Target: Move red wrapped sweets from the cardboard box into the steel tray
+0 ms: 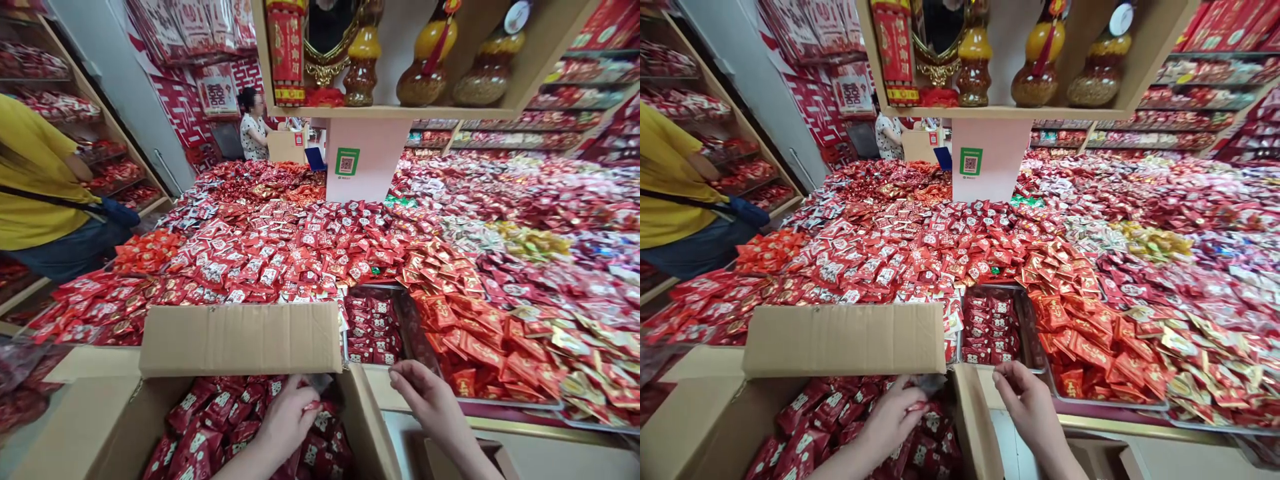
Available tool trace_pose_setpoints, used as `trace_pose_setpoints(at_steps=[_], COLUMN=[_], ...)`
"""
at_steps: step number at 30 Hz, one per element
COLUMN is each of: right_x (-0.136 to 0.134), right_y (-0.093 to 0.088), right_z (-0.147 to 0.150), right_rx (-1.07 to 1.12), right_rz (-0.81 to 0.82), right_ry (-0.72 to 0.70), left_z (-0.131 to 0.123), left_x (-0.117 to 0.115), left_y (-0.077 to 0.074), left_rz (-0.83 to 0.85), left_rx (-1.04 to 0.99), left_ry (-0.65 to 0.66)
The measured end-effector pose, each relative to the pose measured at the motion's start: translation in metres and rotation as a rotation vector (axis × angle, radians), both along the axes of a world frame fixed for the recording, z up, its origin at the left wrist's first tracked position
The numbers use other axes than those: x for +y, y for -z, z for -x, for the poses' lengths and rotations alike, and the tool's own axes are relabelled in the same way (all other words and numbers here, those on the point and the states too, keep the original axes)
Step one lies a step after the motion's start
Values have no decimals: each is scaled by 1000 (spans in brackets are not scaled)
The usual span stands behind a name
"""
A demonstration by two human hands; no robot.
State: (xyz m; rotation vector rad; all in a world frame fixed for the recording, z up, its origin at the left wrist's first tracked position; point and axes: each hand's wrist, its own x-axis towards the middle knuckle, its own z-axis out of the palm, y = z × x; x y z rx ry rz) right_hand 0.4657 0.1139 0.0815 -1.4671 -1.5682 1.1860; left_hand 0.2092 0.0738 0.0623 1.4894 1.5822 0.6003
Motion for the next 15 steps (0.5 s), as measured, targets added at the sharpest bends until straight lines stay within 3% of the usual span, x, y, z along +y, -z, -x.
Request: trace_pose_setpoints(at_steps=[5,8,12,15], right_x=[-28,-33,-34,-25], right_y=[-22,-38,-47,-41], right_z=[22,47,68,58], right_rx=[135,339,511,412], right_rz=[107,194,307,209], right_ry=[-96,-164,-216,-174], left_z=[4,-12,-32,-36], left_x=[-19,-23,-22,-22], left_y=[-45,-61,-63,-55], left_rz=[116,198,243,259], left_rx=[-386,-676,-906,-960], left_ry=[-352,-449,-470,-537])
